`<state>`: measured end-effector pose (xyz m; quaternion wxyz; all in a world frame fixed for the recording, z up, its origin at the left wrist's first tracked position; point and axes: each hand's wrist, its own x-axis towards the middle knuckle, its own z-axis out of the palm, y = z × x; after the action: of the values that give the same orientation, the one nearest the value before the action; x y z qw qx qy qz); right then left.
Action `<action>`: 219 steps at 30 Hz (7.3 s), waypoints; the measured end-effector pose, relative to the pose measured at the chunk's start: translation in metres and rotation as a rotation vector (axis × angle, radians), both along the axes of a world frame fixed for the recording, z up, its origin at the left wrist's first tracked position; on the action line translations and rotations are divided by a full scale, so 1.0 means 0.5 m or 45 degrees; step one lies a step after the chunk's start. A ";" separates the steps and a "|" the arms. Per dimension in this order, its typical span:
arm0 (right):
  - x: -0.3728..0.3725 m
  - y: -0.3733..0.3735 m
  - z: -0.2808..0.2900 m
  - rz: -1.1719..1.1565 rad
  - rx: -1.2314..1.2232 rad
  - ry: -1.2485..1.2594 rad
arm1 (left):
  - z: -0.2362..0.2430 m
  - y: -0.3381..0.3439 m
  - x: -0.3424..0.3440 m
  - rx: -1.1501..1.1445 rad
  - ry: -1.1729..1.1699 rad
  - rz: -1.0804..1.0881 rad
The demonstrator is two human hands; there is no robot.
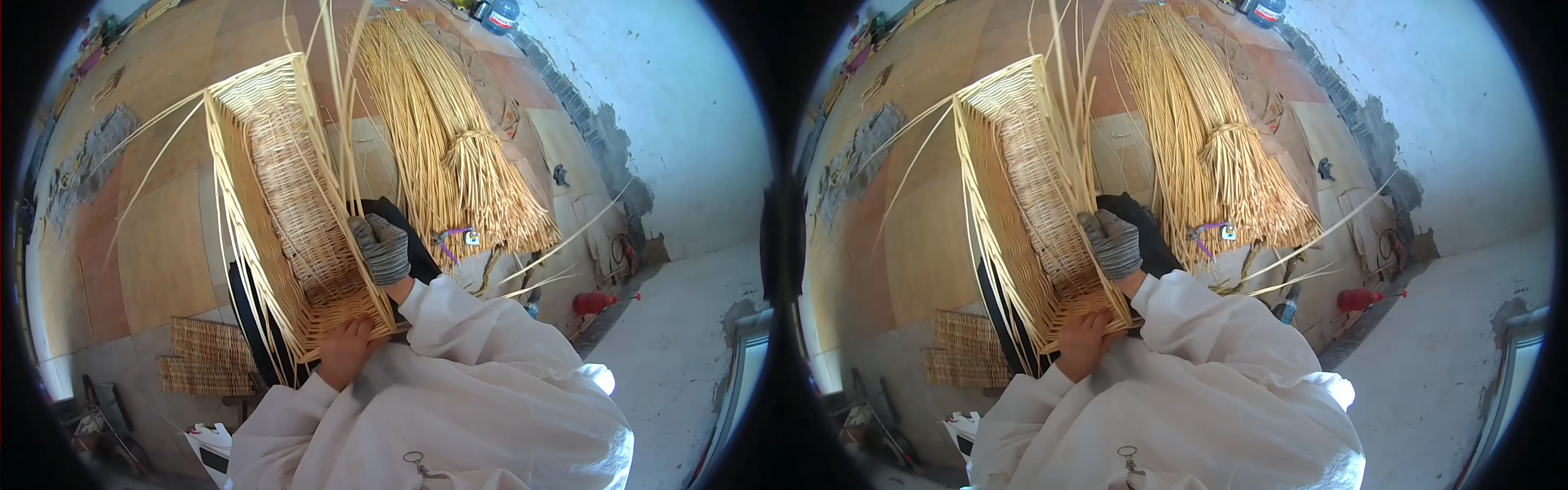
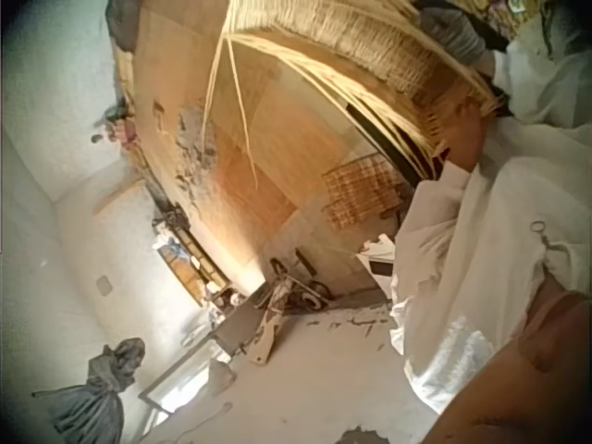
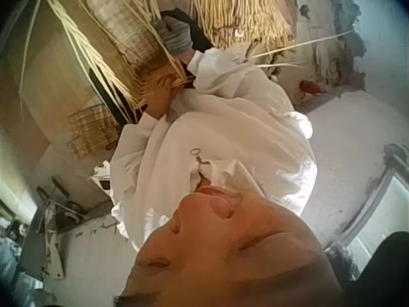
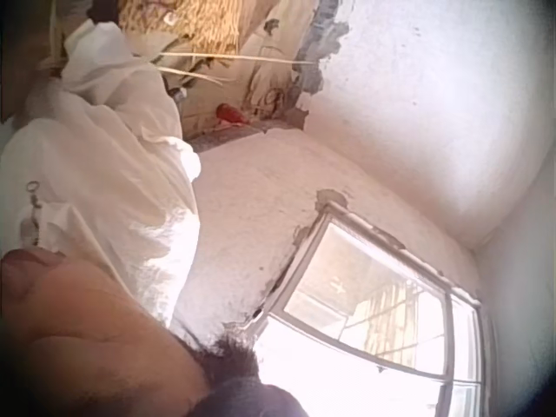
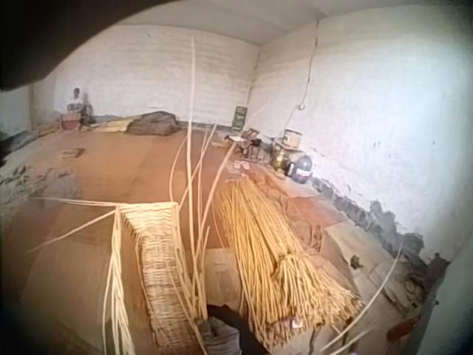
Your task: The person weaves a rectangular basket using thin wooden strips, interlacing them through a vertical frame. They use pliers to cut excess strips and a hammer to tighten the weave.
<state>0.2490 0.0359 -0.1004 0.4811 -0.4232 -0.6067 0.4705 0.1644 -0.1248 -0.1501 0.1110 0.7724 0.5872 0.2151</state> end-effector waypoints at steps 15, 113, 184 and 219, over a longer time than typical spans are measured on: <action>-0.051 0.039 -0.070 0.250 0.114 -0.353 | 0.246 0.404 -0.238 0.286 -0.108 -0.306; -0.025 0.268 0.016 0.440 -0.171 -0.077 | 0.259 0.573 -0.238 -0.223 -1.462 0.595; -0.088 0.464 0.136 0.424 -0.575 -0.631 | 0.283 0.801 -0.397 -0.168 -1.530 0.367; 0.251 0.463 -0.369 0.018 -1.041 -1.075 | 0.306 0.481 -0.375 -0.075 -1.994 0.655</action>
<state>0.3746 0.2672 -0.2847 -0.0075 -0.7209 -0.5180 0.4603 -0.0231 0.1160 0.0030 0.4556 0.2367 0.5038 0.6947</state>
